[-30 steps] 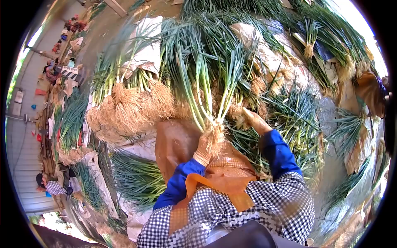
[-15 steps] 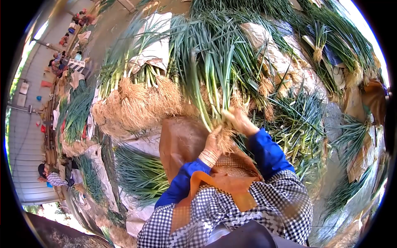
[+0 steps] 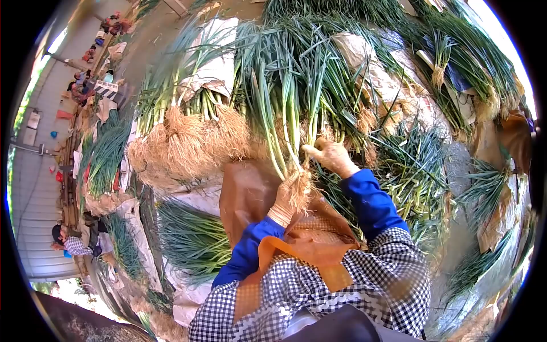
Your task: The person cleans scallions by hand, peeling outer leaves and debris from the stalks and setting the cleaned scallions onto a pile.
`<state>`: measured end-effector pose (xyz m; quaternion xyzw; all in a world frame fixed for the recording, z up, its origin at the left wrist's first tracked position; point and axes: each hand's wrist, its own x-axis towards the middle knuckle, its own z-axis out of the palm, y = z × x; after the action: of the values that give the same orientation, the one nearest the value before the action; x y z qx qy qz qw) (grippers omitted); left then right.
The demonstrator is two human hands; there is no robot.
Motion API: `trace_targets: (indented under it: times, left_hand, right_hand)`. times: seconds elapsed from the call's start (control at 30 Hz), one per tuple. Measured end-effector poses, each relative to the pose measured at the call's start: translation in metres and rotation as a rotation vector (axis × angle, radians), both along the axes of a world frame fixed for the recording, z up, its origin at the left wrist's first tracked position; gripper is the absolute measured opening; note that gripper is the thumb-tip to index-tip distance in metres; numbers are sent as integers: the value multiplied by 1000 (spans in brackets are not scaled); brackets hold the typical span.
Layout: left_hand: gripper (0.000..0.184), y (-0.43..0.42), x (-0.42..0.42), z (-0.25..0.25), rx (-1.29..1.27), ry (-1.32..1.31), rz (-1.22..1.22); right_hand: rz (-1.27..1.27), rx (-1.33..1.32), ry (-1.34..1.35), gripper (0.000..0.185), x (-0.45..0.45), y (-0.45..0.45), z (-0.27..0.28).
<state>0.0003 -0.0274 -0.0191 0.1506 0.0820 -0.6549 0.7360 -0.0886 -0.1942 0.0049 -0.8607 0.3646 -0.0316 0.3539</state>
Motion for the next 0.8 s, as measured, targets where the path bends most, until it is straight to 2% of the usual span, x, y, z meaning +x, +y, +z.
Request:
trace_targets:
  times: [0.03,0.1,0.17,0.2,0.23,0.27,0.3,0.33,0.37,0.43,0.5,0.57,0.6,0.63,0.67,0.7,0.73,0.77,0.8]
  left_hand:
    - [26,1,0,-10,49,-29,44]
    - [25,5,5,-28,93,-63,41]
    - [23,7,1,-28,143,-79,34]
    - [24,4,-2,-15,235,-54,72]
    - [24,0,-3,-7,328,-32,110]
    - [28,-4,0,-10,219,-66,136]
    - [31,-1,4,-21,117,-22,103]
    - [32,-1,6,-16,100,16,88]
    - [32,-1,5,-11,84,56,71]
    - [30,-2,1,-9,82,82,70]
    - [28,-6,2,-11,76,100,64]
    - [25,-1,5,-19,-72,208,-98]
    - [23,-2,1,-10,95,6,14]
    - [22,-1,2,-12,67,21,15]
    - [22,3,3,-15,-10,2,37]
    - [23,4,4,-16,-86,-14,61]
    - [24,9,9,-16,-206,-224,3]
    - [28,7,2,-7,216,-705,88]
    - [28,2,4,-16,132,-302,99]
  right_hand:
    - [79,-130,89,55,11,2,-1]
    - [53,-416,56,28,16,20,-7]
    - [64,-484,-156,27,4,40,-7]
    - [100,-270,-32,34,2,49,2]
    - [169,-10,-225,41,-17,63,21]
    - [272,209,-318,44,-40,74,27]
    - [425,198,-267,44,-61,78,42]
    - [553,354,-161,44,-78,72,45]
    - [533,509,-72,40,-89,65,60]
    - [814,90,800,54,-83,31,16]
    - [251,-68,522,62,-65,9,3]
    - [175,-122,-342,38,-39,8,-18]
    - [206,-139,-338,34,-23,11,-36]
    - [236,-154,-332,30,-6,19,-26]
    - [175,-12,-328,26,-6,30,-14]
    - [259,-267,-77,27,-5,41,-4]
    - [295,-42,-148,30,-18,52,11]
    - [325,193,-212,33,-35,64,25]
    - [520,229,-251,33,-55,75,33]
